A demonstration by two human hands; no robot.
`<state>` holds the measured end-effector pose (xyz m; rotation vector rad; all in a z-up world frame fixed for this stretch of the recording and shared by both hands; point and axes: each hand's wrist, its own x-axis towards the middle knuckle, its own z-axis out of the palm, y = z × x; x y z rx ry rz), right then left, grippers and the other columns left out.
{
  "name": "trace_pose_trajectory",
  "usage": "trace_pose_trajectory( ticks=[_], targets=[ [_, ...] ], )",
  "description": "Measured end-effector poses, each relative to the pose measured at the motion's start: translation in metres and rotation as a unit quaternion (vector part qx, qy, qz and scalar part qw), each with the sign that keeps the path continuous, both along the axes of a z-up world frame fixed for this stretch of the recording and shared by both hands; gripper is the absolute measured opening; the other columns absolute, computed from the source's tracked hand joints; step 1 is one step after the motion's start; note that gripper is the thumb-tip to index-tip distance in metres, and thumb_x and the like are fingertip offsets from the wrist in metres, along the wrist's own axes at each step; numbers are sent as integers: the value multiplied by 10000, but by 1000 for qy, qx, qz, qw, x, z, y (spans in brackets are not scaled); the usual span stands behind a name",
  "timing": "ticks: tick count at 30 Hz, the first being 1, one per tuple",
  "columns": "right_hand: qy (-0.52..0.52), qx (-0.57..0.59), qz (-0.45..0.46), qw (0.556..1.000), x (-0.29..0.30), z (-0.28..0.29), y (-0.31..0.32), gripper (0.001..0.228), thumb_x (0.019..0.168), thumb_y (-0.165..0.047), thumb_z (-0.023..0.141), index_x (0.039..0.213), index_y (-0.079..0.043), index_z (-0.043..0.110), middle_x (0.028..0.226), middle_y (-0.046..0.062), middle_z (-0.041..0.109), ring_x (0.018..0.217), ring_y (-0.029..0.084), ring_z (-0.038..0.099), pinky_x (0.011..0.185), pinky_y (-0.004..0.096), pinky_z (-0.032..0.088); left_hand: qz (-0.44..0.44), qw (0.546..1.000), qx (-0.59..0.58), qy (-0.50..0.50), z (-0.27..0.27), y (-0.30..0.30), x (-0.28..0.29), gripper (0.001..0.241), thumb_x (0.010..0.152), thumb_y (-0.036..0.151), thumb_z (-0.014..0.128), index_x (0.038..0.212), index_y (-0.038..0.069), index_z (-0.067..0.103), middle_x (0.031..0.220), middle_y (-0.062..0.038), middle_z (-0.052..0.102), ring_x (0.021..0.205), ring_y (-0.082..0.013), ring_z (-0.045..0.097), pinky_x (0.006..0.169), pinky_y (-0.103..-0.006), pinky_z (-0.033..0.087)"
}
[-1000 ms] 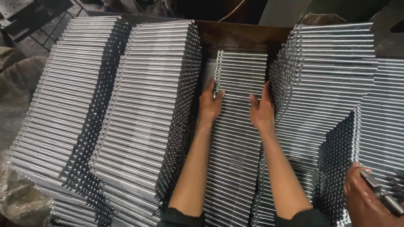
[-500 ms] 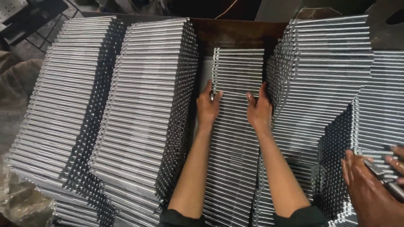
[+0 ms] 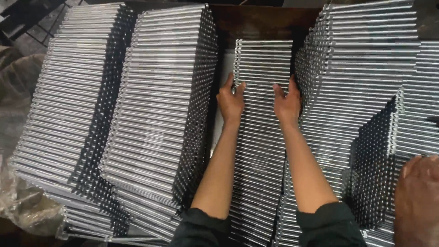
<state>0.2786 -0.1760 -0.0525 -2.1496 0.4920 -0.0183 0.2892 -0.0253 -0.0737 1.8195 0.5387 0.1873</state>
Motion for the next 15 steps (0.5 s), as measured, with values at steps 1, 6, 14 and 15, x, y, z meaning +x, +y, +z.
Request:
trace_pose_trajectory(
  ticks=[1,6,14,15],
  targets=[
    [8,-10,-12,1000,1,-3,0,645,1069,-401,592,1593,-109,354,1583,228,401,1447,424,386,1201,508,344,1,1000,12,1,-8,0,3,564,894,268,775,1410,118,603,1316,-201,675,1210,-356,658,1025,-459,551],
    [27,0,-36,999,6,-14,-4,684,1033,-441,641,1595,-171,360,1617,178,365,1491,367,337,1241,472,294,0,999,48,-9,-4,-5,2,594,873,292,791,1415,142,598,1283,-188,696,1181,-346,677,1023,-469,554],
    [23,20,-50,998,13,-33,-2,677,1036,-394,617,1600,-147,335,1637,171,326,1523,331,288,1259,480,237,11,989,138,-56,-16,-17,-2,585,980,220,674,1515,92,474,1282,-243,685,1120,-391,700,971,-527,555],
    [22,19,-51,998,11,-30,1,677,1036,-394,617,1600,-147,335,1637,171,326,1523,331,288,1259,480,237,11,989,137,-58,-18,-19,-1,585,980,220,674,1515,92,474,1282,-243,685,1120,-391,700,971,-527,555]
  ],
)
